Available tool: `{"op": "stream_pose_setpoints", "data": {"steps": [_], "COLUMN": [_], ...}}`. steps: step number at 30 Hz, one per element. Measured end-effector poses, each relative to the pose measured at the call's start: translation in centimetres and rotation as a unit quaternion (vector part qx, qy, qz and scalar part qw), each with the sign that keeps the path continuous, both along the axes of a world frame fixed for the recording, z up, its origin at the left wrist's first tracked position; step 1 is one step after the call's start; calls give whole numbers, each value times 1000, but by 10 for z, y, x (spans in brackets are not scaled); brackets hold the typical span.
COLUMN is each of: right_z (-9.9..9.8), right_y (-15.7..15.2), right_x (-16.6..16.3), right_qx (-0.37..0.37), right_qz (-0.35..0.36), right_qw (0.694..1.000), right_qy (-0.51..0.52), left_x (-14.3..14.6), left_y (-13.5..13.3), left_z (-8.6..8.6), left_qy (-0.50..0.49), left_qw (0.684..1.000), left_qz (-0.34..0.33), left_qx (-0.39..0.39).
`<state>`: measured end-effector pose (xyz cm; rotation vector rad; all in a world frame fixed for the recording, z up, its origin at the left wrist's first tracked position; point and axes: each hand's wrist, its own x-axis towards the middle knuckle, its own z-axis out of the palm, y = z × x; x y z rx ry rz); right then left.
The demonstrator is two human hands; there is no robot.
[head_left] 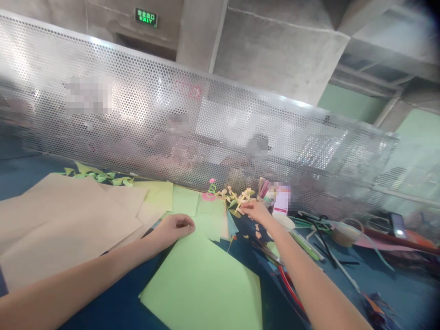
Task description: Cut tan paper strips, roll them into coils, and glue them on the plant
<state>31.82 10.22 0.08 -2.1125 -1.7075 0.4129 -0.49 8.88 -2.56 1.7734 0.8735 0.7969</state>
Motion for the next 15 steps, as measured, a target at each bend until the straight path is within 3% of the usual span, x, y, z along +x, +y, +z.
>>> {"op": "stream_pose_setpoints", "data": {"steps": [8,15], "right_z": [14,5], "right_y": [-21,-30], "right_x": [-6,-13], "right_qx": [-19,-1], "right_qz": [26,16], "right_qw": [998,997], "right_qy": [-48,-69], "left_x": [1,0], "left_y": [-2,0], "left_z": [2,-2], "left_qy": [-4,5], "left_qw": [1000,1000], "left_qz": [7,-2], "left_qx": [-17,8]}}
